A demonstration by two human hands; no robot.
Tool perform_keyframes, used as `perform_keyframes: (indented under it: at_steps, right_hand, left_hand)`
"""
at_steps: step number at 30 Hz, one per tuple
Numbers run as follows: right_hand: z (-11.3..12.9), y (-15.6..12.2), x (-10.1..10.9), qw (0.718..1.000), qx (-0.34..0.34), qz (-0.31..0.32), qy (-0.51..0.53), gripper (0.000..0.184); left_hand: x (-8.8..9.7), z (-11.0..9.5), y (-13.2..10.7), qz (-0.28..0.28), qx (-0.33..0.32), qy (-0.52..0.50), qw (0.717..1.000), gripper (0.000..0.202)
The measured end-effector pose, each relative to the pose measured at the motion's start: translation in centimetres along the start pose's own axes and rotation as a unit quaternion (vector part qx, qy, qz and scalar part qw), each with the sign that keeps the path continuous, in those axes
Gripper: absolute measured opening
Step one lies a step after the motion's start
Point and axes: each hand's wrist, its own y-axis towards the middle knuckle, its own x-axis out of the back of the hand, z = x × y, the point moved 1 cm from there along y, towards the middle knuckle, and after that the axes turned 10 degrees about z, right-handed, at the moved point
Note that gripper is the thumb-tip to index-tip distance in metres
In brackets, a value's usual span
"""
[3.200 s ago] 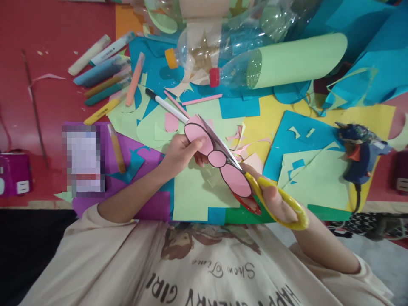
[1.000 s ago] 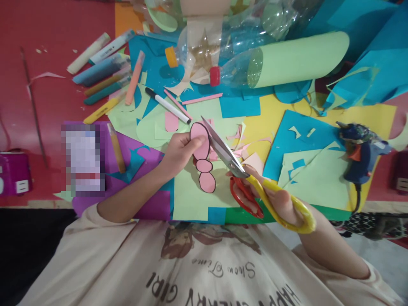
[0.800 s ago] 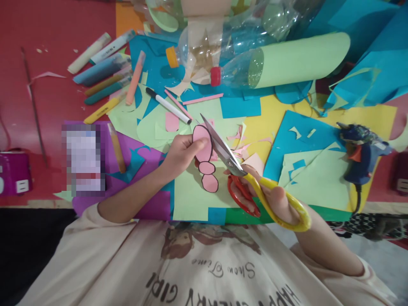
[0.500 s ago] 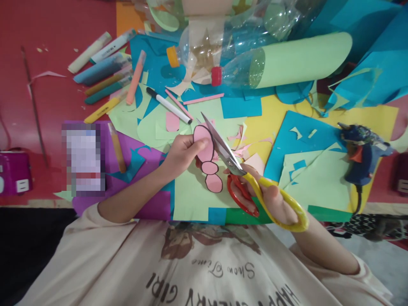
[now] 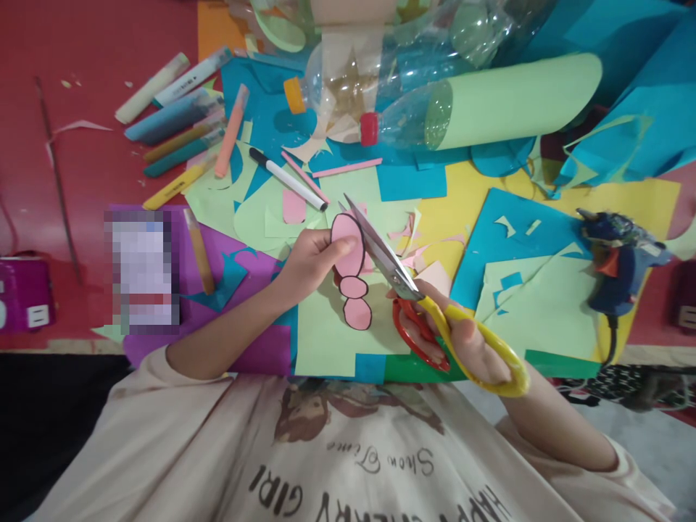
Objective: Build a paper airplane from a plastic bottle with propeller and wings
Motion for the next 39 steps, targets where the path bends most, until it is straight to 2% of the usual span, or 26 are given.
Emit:
perform_keyframes:
  at_steps: [8, 14, 20, 27, 33, 37, 39]
  right_hand:
    - [-0.5, -0.8, 0.7, 1.0, -0.011, 0.008, -0.017, 0.081]
    - [0.1, -0.8, 0.6, 0.999, -0.041, -0.019, -0.003, 0.077]
    - [-0.3, -1.4, 1.2, 0.999, -0.053, -0.003, -0.012, 0.083]
    - [-0.6, -1.6, 1.3, 0.999, -0.044, -0.006, -0.005, 0.081]
    - [-0.9, -2.0, 1.7, 0.999, -0.04, 0.001, 0.007, 0.078]
    - [-0.6, -2.3, 1.9, 0.999, -0.026, 0.014, 0.011, 0.069]
    - [-0.5, -2.4, 1.9, 0.999, -0.033, 0.024, 0.017, 0.072]
  left_hand:
    - [0.0, -0.1, 0.0, 0.003, -0.002, 0.001, 1.0, 0.046]
    - [0.0, -0.3, 0.0, -0.002, -0.001, 0.002, 1.0, 0.044]
    - [-0.2, -1.0, -0.1, 0.068, 0.004, -0.063, 0.996, 0.03]
    - [-0.3, -1.0, 0.0, 0.084, -0.008, -0.098, 0.992, 0.028]
    - [-0.2, -1.0, 0.1, 0.09, -0.021, -0.087, 0.992, 0.03]
    - [-0.1, -0.8, 0.2, 0.098, 0.008, -0.096, 0.991, 0.026]
    - [-0.1, -0.8, 0.2, 0.101, 0.023, -0.111, 0.988, 0.024]
